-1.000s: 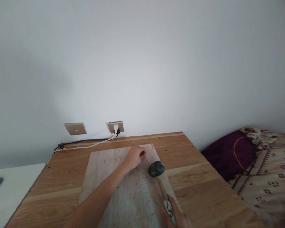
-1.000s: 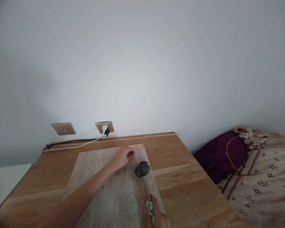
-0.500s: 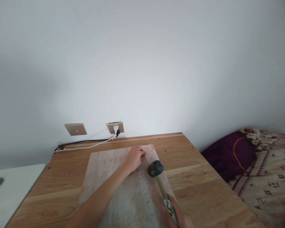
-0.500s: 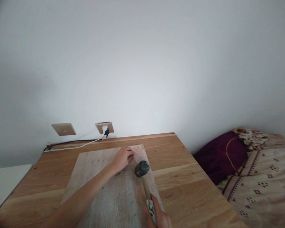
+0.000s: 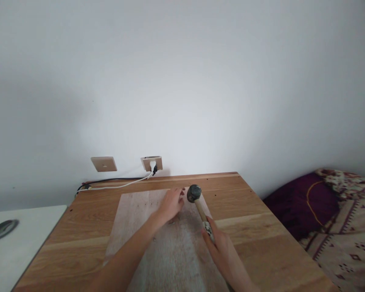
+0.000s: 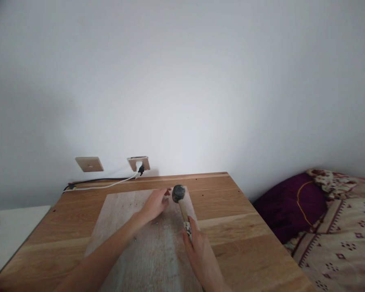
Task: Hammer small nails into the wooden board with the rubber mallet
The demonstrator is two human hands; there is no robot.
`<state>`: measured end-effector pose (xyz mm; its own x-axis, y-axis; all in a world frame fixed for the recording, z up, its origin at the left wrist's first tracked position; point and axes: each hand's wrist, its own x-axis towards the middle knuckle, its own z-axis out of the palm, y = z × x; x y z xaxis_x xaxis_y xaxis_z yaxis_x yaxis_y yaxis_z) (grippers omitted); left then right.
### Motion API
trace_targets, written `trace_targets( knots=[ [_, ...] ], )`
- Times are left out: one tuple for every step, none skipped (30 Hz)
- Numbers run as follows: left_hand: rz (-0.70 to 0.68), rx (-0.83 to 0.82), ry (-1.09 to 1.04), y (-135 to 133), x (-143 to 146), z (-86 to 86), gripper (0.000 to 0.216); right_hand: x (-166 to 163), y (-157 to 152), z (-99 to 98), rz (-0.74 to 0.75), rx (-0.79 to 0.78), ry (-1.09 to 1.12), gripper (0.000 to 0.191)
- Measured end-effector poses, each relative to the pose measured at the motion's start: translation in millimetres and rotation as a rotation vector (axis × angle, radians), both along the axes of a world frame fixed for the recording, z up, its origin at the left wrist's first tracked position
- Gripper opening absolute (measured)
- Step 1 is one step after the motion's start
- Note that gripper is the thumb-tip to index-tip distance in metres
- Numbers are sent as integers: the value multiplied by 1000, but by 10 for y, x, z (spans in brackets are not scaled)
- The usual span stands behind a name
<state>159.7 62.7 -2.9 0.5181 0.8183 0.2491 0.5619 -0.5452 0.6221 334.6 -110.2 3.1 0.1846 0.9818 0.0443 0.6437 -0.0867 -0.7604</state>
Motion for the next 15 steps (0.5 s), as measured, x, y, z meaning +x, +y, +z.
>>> trace_targets(
  knots=[
    [-16, 26, 31, -6, -93, 39, 42, 9, -7, -19, -9, -1, 8, 59],
    [-52, 52, 71, -14, -192, 79, 38, 20, -24, -30, -24, -4, 23, 59],
    [-106, 78, 116, -27, -290, 119, 35, 32, -50, -33, -44, -11, 41, 59],
    [-166, 105, 165, -45, -379, 158, 33, 44, -83, -30, -60, -24, 60, 59],
    [-220, 133, 215, -67, -453, 192, 31, 54, -119, -21, -74, -38, 80, 60],
    [-261, 164, 265, -95, -506, 220, 28, 63, -158, -8, -82, -52, 96, 60],
    [-289, 200, 315, -125, -535, 242, 24, 68, -197, 4, -81, -69, 106, 61],
    [-314, 240, 361, -156, -538, 254, 19, 72, -233, 15, -76, -83, 109, 61],
    [-345, 282, 402, -185, -520, 257, 14, 73, -267, 21, -74, -92, 105, 61],
    [-386, 324, 435, -210, -484, 252, 10, 74, -296, 23, -76, -97, 96, 62],
    [-430, 363, 457, -229, -438, 239, 8, 75, -321, 19, -79, -100, 87, 63],
    [-471, 394, 468, -240, -387, 221, 8, 77, -342, 11, -85, -103, 78, 64],
    [-503, 408, 471, -243, -338, 200, 8, 81, -358, -2, -97, -99, 69, 66],
    [-520, 403, 469, -239, -297, 180, 9, 88, -371, -17, -110, -92, 62, 67],
    [-517, 380, 464, -230, -266, 165, 8, 98, -382, -34, -121, -85, 55, 69]
  ],
)
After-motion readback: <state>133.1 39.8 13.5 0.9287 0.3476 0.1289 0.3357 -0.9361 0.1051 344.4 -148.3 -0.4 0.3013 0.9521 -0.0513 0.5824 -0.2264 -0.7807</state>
